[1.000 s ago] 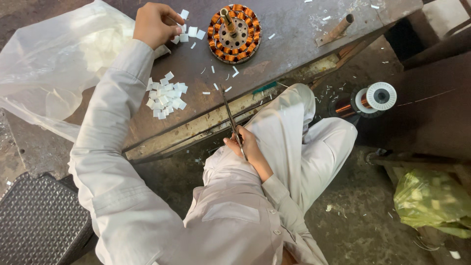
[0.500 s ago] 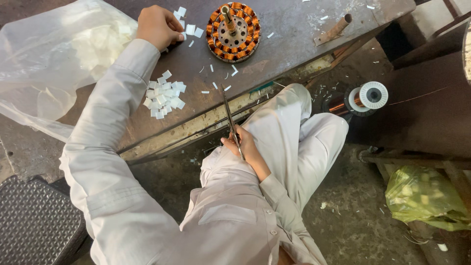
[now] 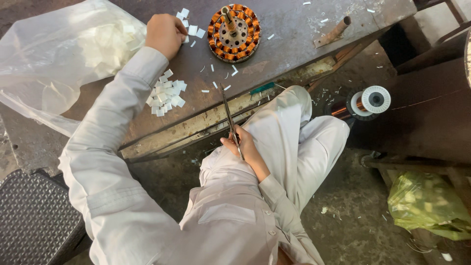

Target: The person cuts small white insulating strips with scissors and places them into the slots of a copper-wound motor stator. The person handles the stator and strips repeatedly, inserting the pieces into the winding slots.

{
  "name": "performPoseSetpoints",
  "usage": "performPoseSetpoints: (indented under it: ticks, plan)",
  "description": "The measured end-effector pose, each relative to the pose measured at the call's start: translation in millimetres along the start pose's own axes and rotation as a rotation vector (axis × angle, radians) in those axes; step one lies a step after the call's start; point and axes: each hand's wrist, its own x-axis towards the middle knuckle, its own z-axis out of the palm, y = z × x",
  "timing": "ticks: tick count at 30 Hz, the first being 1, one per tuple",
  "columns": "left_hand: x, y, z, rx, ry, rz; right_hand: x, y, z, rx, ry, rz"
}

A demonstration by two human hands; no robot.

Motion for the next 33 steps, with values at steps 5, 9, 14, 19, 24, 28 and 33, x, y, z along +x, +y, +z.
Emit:
performPoseSetpoints:
  ticks: [5, 9, 14, 19, 24, 28, 33]
  plan:
    - [-4, 3, 12, 0.015, 0.030, -0.127, -2, 0, 0, -0.034, 0.005, -0.019]
    - [9, -7, 14, -0.014, 0.019, -0.201, -3, -1, -1, -0.030, 0.002, -0.049]
    - [19, -9, 9, -0.028, -0.064, -0.272, -3, -2, -4, -0.006, -0.002, 0.015]
    - [13, -4, -7, -0.050, -0.018, -0.136, -4, -1, -4, 0.003, -0.002, 0.002]
    - [6, -8, -15, 0.079, 0.175, 0.191, -3, -1, -2, -0.016, 0.002, -0.039]
    - [-4, -10, -2, 0.306, 0.213, 0.215, -3, -3, -3, -0.017, 0.002, 0.003]
    - [-11, -21, 8, 0.320, 0.210, 0.167, -3, -2, -3, 0.000, 0.001, 0.024]
